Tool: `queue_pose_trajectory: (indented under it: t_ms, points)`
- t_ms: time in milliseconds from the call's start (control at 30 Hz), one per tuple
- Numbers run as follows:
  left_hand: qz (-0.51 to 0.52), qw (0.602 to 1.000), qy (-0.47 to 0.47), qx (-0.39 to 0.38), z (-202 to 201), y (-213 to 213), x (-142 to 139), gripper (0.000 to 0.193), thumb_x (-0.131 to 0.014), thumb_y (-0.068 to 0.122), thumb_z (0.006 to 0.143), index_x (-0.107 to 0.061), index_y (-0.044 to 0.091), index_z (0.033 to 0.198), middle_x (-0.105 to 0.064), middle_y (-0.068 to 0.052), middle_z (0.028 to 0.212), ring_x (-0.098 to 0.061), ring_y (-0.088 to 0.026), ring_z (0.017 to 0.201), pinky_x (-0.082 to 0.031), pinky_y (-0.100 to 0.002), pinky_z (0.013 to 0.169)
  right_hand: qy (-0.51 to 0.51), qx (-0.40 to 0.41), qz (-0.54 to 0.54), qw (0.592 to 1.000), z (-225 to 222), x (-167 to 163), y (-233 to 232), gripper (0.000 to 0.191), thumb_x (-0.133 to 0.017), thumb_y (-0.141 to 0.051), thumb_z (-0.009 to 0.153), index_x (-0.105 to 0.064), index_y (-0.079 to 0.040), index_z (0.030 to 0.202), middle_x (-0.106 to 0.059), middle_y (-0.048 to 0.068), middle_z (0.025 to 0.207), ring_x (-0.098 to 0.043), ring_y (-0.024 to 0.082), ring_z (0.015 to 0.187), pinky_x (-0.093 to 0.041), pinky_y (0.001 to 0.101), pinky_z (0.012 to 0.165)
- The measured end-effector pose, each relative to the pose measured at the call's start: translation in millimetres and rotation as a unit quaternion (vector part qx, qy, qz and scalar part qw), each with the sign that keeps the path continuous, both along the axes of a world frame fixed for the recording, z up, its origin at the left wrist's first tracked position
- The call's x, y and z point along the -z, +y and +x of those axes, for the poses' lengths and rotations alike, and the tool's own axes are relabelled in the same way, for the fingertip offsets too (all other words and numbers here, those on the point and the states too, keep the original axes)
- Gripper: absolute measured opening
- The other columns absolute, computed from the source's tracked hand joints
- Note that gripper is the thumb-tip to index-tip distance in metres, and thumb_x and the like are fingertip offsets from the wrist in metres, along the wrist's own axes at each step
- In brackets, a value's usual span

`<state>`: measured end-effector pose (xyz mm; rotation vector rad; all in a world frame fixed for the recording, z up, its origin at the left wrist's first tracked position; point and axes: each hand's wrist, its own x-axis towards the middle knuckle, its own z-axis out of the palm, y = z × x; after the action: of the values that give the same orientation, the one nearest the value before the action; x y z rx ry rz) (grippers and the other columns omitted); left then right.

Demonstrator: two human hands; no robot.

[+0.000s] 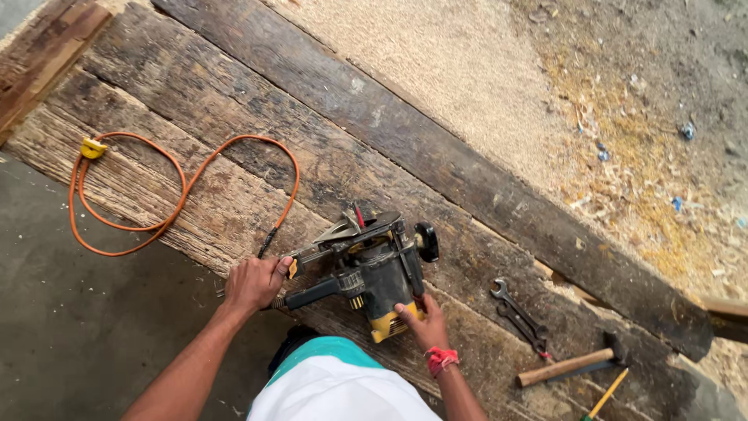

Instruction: The person fits a plunge router into an inverted mount on a wooden bench, aligning its triangular base plate and tightening fasteners by hand and with wrenches. They reposition the router, adjust its depth and locking mechanism, and continue securing the assembly throughout the clip.

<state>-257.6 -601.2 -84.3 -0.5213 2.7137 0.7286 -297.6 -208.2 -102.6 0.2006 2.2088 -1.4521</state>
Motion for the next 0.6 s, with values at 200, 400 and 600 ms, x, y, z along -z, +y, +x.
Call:
queue_pose_trajectory:
  t_ms: [200, 400, 600]
  points:
    - [0.091, 0.995, -0.031, -0.034, -2, -15, 10, 0.073, -0.04, 0.071, 0.093, -0.075, 0.009, 0.078, -0.069, -0.024, 0.072, -0.069, -0.047, 0.079, -0.052, -0.059, 0.07, -0.077, 0.007, -0.029, 0.997, -6, -1, -9, 0.047, -0.083, -0.027, 0.082, -0.067, -0.002, 0.118, -0.075, 0.006, 0.105, -0.07, 0.015, 0.094, -0.057, 0.0328, 0.084]
    - [0.119, 0.988, -0.09, -0.037, -8, -24, 17, 0.083, -0.042, 0.078, 0.092, -0.074, 0.003, 0.074, -0.07, -0.023, 0.071, -0.071, -0.044, 0.08, -0.053, -0.056, 0.075, -0.029, -0.013, 0.01, 0.999, 5, 1, -14, 0.045, -0.082, -0.029, 0.084, -0.068, -0.003, 0.118, -0.074, 0.004, 0.102, -0.068, 0.014, 0.093, -0.055, 0.0311, 0.082]
    - [0.125, 0.987, -0.087, -0.056, -10, -9, -35, 0.076, -0.047, 0.075, 0.089, -0.076, 0.005, 0.078, -0.072, -0.022, 0.077, -0.071, -0.044, 0.085, -0.052, -0.057, 0.077, 0.034, 0.007, 0.134, 0.99, 30, 9, -14, 0.069, -0.084, -0.042, 0.08, -0.061, 0.001, 0.129, -0.068, 0.013, 0.114, -0.067, 0.023, 0.101, -0.055, 0.0366, 0.089]
